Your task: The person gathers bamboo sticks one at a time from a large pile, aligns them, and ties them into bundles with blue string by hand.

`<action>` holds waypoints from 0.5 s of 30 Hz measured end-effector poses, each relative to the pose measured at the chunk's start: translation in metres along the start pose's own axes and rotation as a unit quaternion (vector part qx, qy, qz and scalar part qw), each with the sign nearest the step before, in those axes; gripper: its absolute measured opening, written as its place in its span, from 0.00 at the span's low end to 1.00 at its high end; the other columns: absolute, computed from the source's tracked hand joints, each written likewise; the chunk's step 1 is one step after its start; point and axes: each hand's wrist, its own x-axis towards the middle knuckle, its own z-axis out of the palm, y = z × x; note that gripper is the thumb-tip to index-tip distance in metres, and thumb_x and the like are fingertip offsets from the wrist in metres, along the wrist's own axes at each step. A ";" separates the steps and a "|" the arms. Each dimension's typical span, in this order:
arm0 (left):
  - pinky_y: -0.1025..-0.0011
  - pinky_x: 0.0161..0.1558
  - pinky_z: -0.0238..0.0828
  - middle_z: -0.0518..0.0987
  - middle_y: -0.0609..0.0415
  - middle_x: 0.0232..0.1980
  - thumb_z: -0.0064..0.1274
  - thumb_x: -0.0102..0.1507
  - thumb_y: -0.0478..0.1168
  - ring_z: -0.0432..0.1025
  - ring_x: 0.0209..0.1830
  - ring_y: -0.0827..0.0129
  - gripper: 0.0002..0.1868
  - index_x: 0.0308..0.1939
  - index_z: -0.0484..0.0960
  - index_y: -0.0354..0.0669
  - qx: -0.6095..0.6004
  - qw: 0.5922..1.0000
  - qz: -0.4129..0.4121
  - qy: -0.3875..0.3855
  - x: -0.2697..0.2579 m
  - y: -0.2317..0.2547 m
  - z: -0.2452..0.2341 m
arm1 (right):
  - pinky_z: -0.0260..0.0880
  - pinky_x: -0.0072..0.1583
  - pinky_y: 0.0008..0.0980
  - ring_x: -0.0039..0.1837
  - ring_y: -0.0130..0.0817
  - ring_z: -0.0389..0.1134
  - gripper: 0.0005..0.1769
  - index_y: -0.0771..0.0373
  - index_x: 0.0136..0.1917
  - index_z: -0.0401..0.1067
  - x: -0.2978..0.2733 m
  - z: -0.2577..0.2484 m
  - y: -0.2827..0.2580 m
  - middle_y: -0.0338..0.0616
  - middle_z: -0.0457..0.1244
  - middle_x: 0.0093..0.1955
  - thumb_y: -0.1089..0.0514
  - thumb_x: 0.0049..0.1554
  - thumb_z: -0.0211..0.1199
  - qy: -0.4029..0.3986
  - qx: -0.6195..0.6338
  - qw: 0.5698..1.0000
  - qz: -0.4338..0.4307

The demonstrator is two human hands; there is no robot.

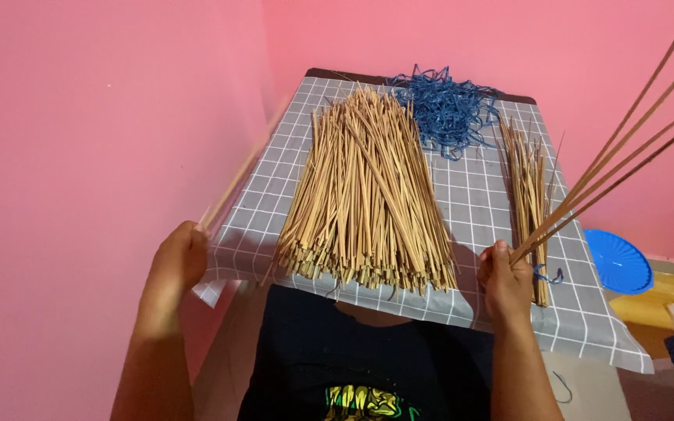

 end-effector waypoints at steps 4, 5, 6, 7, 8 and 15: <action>0.46 0.49 0.67 0.78 0.30 0.43 0.31 0.72 0.52 0.74 0.48 0.35 0.23 0.48 0.79 0.42 -0.226 0.964 0.119 0.070 -0.054 0.032 0.002 | 0.45 0.29 0.24 0.23 0.22 0.48 0.19 0.63 0.39 0.71 -0.006 -0.001 -0.002 0.36 0.49 0.21 0.54 0.71 0.53 0.013 -0.011 1.000 -0.023; 0.52 0.49 0.67 0.78 0.35 0.43 0.32 0.71 0.55 0.74 0.46 0.43 0.24 0.46 0.80 0.45 -0.281 0.936 0.179 0.111 -0.060 0.036 0.016 | 0.47 0.29 0.25 0.23 0.24 0.51 0.15 0.64 0.41 0.72 -0.007 -0.003 -0.004 0.39 0.52 0.20 0.57 0.68 0.57 0.020 -0.031 0.999 -0.039; 0.52 0.49 0.67 0.78 0.35 0.43 0.32 0.71 0.55 0.74 0.46 0.43 0.24 0.46 0.80 0.45 -0.286 0.935 0.179 0.113 -0.058 0.038 0.046 | 0.47 0.29 0.25 0.23 0.24 0.51 0.15 0.64 0.41 0.72 -0.018 0.009 -0.018 0.39 0.52 0.20 0.57 0.68 0.57 0.017 -0.033 0.998 -0.043; 0.58 0.47 0.66 0.76 0.42 0.51 0.34 0.62 0.38 0.73 0.48 0.52 0.19 0.52 0.77 0.47 -0.248 0.912 0.306 0.115 -0.058 0.038 0.076 | 0.48 0.27 0.25 0.24 0.23 0.49 0.08 0.60 0.47 0.72 -0.031 0.020 -0.032 0.34 0.52 0.22 0.56 0.66 0.59 -0.019 -0.005 1.000 0.005; 0.65 0.45 0.66 0.74 0.49 0.58 0.36 0.54 0.21 0.72 0.50 0.61 0.31 0.58 0.74 0.48 -0.206 0.872 0.428 0.118 -0.059 0.039 0.107 | 0.49 0.25 0.26 0.25 0.22 0.47 0.06 0.57 0.53 0.73 -0.045 0.031 -0.044 0.29 0.52 0.25 0.55 0.63 0.60 -0.055 0.022 0.997 0.055; 0.41 0.28 0.64 0.80 0.42 0.32 0.40 0.70 0.39 0.75 0.27 0.38 0.05 0.44 0.70 0.43 -0.194 0.870 0.454 -0.002 -0.200 0.166 0.110 | 0.54 0.34 0.28 0.30 0.29 0.58 0.10 0.68 0.49 0.81 -0.097 0.074 -0.048 0.45 0.66 0.32 0.60 0.60 0.63 -0.130 0.055 0.984 0.106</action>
